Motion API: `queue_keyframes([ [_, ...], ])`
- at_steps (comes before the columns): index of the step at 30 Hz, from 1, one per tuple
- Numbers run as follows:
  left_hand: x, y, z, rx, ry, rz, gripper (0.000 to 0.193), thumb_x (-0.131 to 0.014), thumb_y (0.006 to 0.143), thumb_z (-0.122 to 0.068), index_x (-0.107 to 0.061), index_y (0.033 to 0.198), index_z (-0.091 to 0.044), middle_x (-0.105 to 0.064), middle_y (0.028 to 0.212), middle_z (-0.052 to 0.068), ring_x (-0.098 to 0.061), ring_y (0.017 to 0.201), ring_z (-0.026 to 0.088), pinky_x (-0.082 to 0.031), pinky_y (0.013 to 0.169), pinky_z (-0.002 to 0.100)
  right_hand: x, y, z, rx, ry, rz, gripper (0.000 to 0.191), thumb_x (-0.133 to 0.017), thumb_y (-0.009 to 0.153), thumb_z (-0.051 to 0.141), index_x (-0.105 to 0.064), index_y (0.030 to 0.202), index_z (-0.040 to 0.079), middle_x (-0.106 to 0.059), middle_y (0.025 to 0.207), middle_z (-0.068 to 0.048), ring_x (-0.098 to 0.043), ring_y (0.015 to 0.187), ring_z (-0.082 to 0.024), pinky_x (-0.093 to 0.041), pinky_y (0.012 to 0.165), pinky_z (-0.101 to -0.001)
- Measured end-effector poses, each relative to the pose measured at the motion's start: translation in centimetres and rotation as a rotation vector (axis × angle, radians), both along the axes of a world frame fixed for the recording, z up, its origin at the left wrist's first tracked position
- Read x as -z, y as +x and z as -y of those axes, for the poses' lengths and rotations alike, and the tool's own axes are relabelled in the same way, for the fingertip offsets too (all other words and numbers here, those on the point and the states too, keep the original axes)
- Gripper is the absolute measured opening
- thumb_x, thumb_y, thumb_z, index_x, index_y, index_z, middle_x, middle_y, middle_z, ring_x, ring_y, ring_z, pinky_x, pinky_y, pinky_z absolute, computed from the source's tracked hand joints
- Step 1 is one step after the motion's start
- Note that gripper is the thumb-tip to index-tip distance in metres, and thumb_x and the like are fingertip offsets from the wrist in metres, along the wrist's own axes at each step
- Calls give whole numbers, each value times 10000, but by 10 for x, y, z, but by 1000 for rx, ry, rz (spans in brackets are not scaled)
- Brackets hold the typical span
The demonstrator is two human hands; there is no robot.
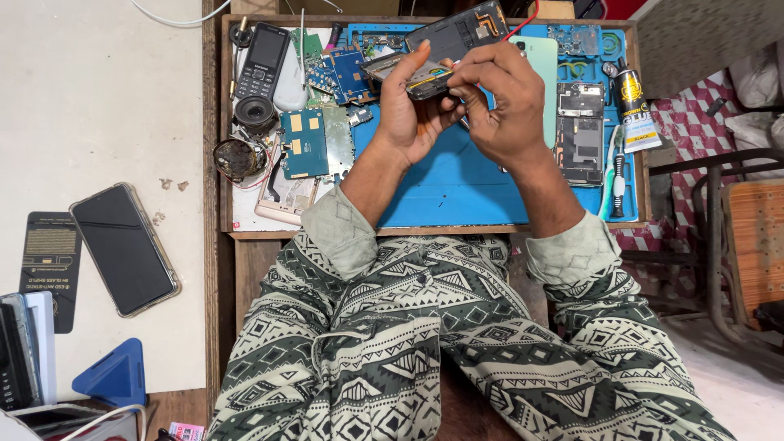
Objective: The person works on a disassembled smartphone at a repair bench, brushing its internal components, connecting a red charging cable to the phone, and prying and lifting the battery from the phone body by hand. The person turns the phone over and continues working on its rear section.
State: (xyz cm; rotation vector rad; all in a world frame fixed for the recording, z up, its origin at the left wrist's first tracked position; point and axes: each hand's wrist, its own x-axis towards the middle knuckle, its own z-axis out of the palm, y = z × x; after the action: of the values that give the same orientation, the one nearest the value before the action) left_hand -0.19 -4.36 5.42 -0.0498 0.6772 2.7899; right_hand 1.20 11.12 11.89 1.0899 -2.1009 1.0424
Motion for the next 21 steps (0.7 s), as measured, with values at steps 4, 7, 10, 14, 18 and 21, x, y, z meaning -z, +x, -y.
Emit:
queue_keyframes([
  [4,5,-3,-1,1,25,34,425,-641,940,-466,-673,986,-45,-694,766,56,-655,596,129,-626,618,315,1,-2,2,-87,-53,136,119,-751,980,-105,-698,1030,-10,-652,1097,-116,-708,989,-230,-619,906,-315],
  [7,8,-4,-1,8,37,37,447,-623,936,-480,-671,966,-36,-699,767,65,-657,598,135,-625,623,319,0,-4,1,-124,-7,66,159,-736,959,-154,-686,1035,-23,-647,1100,-112,-721,1020,-250,-640,1001,-349],
  [10,9,-4,-1,-4,35,40,465,-607,933,-501,-674,939,-41,-698,753,63,-650,581,133,-623,611,316,1,-3,0,-123,49,45,245,-663,892,-210,-680,1059,-30,-644,1124,-128,-741,1108,-285,-648,953,-339],
  [14,9,-3,-1,-16,44,31,449,-604,946,-502,-669,935,-58,-690,753,52,-644,579,130,-623,619,310,4,-4,-1,-98,87,18,310,-628,839,-246,-681,1074,-51,-658,1110,-141,-742,969,-251,-650,858,-318],
  [18,7,0,-2,-46,1,11,454,-603,949,-501,-670,944,-53,-687,751,56,-651,588,122,-625,629,317,6,-4,0,-113,36,80,280,-613,884,-227,-676,1087,-44,-651,1132,-141,-749,997,-234,-630,890,-316],
  [21,3,1,0,-35,25,9,474,-597,952,-505,-671,950,-38,-691,761,64,-658,595,126,-625,636,313,7,-4,3,-104,-30,52,156,-689,967,-159,-685,1055,-30,-651,1103,-130,-743,1013,-230,-644,950,-340],
])
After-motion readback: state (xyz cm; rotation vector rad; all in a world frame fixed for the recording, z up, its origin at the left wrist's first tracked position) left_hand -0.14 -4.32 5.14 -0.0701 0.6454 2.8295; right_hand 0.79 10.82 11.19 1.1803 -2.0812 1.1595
